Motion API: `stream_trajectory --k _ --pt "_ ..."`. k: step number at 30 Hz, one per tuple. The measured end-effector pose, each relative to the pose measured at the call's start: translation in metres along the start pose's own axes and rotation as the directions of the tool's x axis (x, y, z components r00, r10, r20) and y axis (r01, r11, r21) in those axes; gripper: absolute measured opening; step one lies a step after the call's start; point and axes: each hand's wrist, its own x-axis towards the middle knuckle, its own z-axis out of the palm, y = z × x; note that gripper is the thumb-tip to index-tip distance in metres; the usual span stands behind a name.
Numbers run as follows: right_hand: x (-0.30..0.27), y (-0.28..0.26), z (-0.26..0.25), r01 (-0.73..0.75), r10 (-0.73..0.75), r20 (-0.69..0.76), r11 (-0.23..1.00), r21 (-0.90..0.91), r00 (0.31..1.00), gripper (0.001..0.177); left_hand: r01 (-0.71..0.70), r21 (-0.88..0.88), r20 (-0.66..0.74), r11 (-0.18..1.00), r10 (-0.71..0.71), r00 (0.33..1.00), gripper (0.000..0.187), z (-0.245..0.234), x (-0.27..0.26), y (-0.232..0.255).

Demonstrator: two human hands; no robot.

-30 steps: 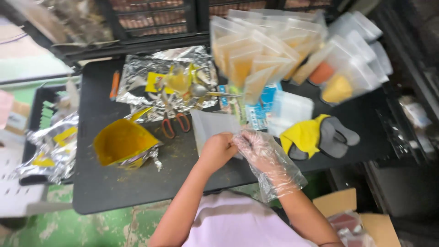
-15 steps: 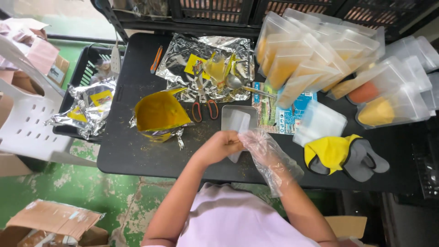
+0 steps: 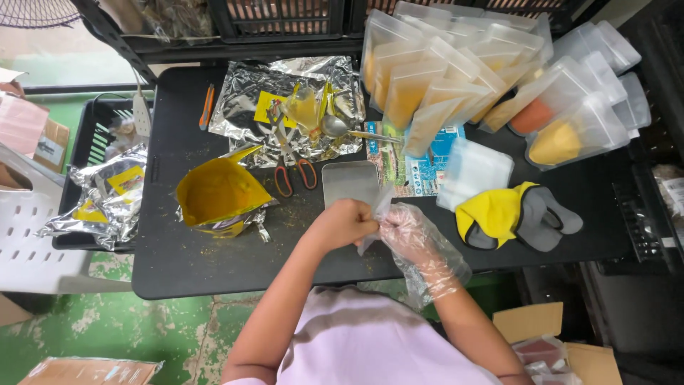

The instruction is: Filling plastic pouches with yellow powder by scooping it into a container on a scale and then pouring it into the pouches.

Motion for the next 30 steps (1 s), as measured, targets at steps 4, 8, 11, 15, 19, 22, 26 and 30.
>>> stream_trajectory --k 4,8,11,15,19,22,26,30 --pt "0.007 0.043 0.042 -0.291 0.278 0.136 0.953 0.089 0.951 0.038 -0.083 0.130 0.081 0.988 0.073 0.994 0.030 0.010 0.016 -0.012" --pt "0.013 0.052 0.057 -0.494 0.438 0.283 0.853 0.170 0.853 0.043 -0.159 0.308 -0.045 0.938 0.181 0.982 0.040 0.025 0.029 -0.020" --pt "-0.011 0.007 0.023 -0.283 0.255 0.130 0.911 0.300 0.958 0.030 -0.094 0.246 -0.172 0.965 0.139 0.975 0.044 0.034 0.033 -0.023" --pt "-0.018 -0.021 -0.006 -0.213 0.243 -0.097 0.945 0.248 0.965 0.020 0.010 0.000 -0.263 1.000 -0.010 0.965 0.040 0.054 0.067 -0.068" --pt "-0.006 0.030 0.028 -0.097 0.100 -0.346 0.995 0.028 0.933 0.033 0.046 0.206 -0.303 0.978 0.019 0.953 0.040 0.062 0.063 -0.053" --pt "0.000 0.053 0.032 -0.047 -0.097 -0.479 0.959 -0.280 0.872 0.021 0.113 0.750 -0.535 0.652 0.497 0.684 0.021 0.079 0.075 -0.075" --pt "-0.001 0.033 0.011 -0.216 0.017 -0.421 0.877 -0.430 0.907 0.030 0.054 0.508 -0.512 0.860 0.250 0.822 0.029 0.063 0.066 -0.065" --pt "-0.003 0.001 -0.013 0.107 -0.281 -0.359 0.894 -0.434 0.890 0.027 0.083 0.283 -0.318 0.956 0.011 0.948 0.039 0.043 0.042 -0.018"
